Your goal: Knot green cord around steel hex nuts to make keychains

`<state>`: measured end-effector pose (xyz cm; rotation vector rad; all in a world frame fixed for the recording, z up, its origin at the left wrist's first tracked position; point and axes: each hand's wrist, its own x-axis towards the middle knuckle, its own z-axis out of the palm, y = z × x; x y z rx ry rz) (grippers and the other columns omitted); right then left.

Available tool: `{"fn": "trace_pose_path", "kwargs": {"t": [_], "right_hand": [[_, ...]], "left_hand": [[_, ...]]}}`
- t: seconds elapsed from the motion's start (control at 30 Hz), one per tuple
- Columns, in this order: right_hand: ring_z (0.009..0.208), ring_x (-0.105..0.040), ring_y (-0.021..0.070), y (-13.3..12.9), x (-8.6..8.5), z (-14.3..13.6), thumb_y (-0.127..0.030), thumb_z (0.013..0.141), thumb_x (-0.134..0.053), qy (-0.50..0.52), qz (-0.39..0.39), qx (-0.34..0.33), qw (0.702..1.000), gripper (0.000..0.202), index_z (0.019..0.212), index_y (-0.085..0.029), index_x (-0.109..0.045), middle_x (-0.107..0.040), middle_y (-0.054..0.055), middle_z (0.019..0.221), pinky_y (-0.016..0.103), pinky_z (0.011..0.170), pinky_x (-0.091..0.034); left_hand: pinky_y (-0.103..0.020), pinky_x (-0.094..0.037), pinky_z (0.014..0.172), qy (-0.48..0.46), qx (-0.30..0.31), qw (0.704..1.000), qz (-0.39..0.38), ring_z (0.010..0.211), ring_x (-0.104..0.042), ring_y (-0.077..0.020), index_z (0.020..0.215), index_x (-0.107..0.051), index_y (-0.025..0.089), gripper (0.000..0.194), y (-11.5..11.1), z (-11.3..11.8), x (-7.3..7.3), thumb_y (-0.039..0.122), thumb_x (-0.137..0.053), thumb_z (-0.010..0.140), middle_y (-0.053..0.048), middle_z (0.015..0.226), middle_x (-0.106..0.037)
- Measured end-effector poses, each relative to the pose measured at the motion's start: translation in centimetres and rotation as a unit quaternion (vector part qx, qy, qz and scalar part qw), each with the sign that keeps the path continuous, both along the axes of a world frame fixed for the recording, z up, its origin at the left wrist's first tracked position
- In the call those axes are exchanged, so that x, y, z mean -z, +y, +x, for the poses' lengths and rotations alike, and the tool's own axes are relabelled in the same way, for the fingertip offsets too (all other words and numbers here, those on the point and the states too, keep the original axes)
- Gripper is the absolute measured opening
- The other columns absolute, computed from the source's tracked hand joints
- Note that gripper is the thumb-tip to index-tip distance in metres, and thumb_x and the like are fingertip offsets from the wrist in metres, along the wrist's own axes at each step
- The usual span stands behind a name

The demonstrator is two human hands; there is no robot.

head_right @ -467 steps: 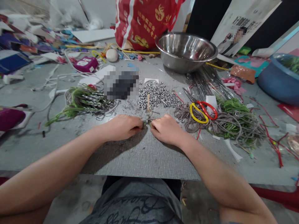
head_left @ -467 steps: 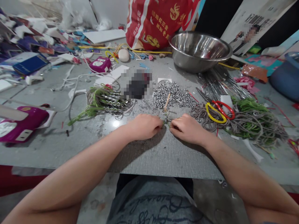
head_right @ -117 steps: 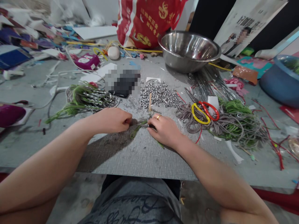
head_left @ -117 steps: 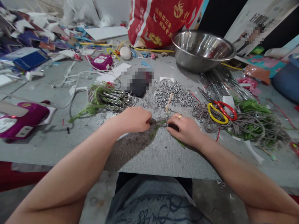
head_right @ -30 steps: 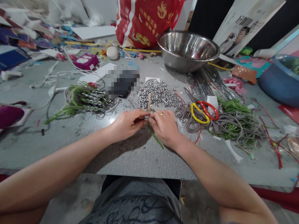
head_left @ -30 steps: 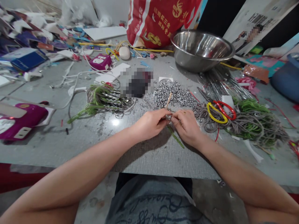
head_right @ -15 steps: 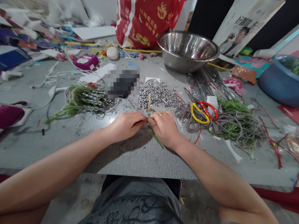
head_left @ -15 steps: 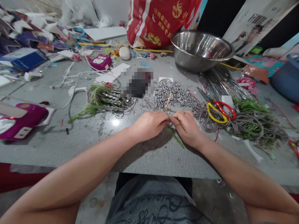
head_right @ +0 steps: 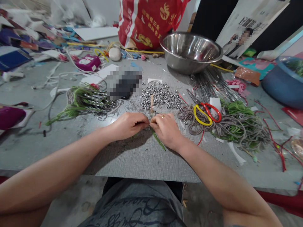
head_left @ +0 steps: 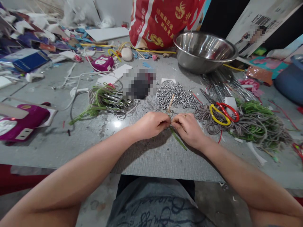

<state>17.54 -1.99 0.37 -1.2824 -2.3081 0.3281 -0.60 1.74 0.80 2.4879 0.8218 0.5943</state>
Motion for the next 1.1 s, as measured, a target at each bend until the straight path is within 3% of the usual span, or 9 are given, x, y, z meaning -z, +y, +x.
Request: {"fn": "trace_pose_path", "kwargs": {"t": [0.2,0.33,0.73,1.1], "right_hand": [[0.079,-0.054,0.0195,0.06,0.12,0.22,-0.038,0.087,-0.045,-0.041,-0.026,-0.038,0.998,0.022,0.084,-0.018,-0.054,-0.061,0.004,0.081,0.033,0.074,-0.031],[0.081,-0.054,0.0196,0.01,0.28,0.23,-0.030,0.084,-0.050,-0.065,-0.024,-0.043,0.997,0.014,0.088,-0.017,-0.056,-0.061,0.004,0.082,0.033,0.075,-0.033],[0.075,-0.052,0.0175,0.28,0.40,0.25,-0.023,0.082,-0.055,-0.051,-0.042,-0.031,0.997,0.006,0.082,-0.017,-0.056,-0.061,0.003,0.076,0.031,0.071,-0.033],[0.078,-0.055,0.0169,0.26,0.44,0.19,-0.022,0.083,-0.054,-0.023,-0.043,-0.032,0.998,0.006,0.084,-0.018,-0.059,-0.064,0.003,0.080,0.031,0.074,-0.035]], "left_hand": [[-0.020,-0.040,0.060,0.054,0.033,0.998,-0.017,0.066,-0.057,-0.0091,0.078,-0.063,0.016,0.016,0.90,-0.51,0.27,0.013,-0.048,0.080,0.001,0.071,-0.065],[-0.021,-0.042,0.063,0.072,0.048,0.996,-0.022,0.070,-0.059,-0.0101,0.080,-0.064,0.017,0.017,1.08,-0.64,0.18,0.014,-0.047,0.079,0.001,0.074,-0.065],[-0.024,-0.043,0.063,0.166,0.016,0.986,-0.006,0.072,-0.059,-0.0143,0.079,-0.065,0.018,0.019,0.59,-0.26,-0.25,0.014,-0.046,0.077,-0.002,0.075,-0.065],[-0.026,-0.042,0.065,0.175,-0.005,0.984,-0.015,0.077,-0.059,-0.0163,0.083,-0.064,0.018,0.019,0.41,0.08,0.07,0.016,-0.046,0.080,-0.003,0.079,-0.066]]}}
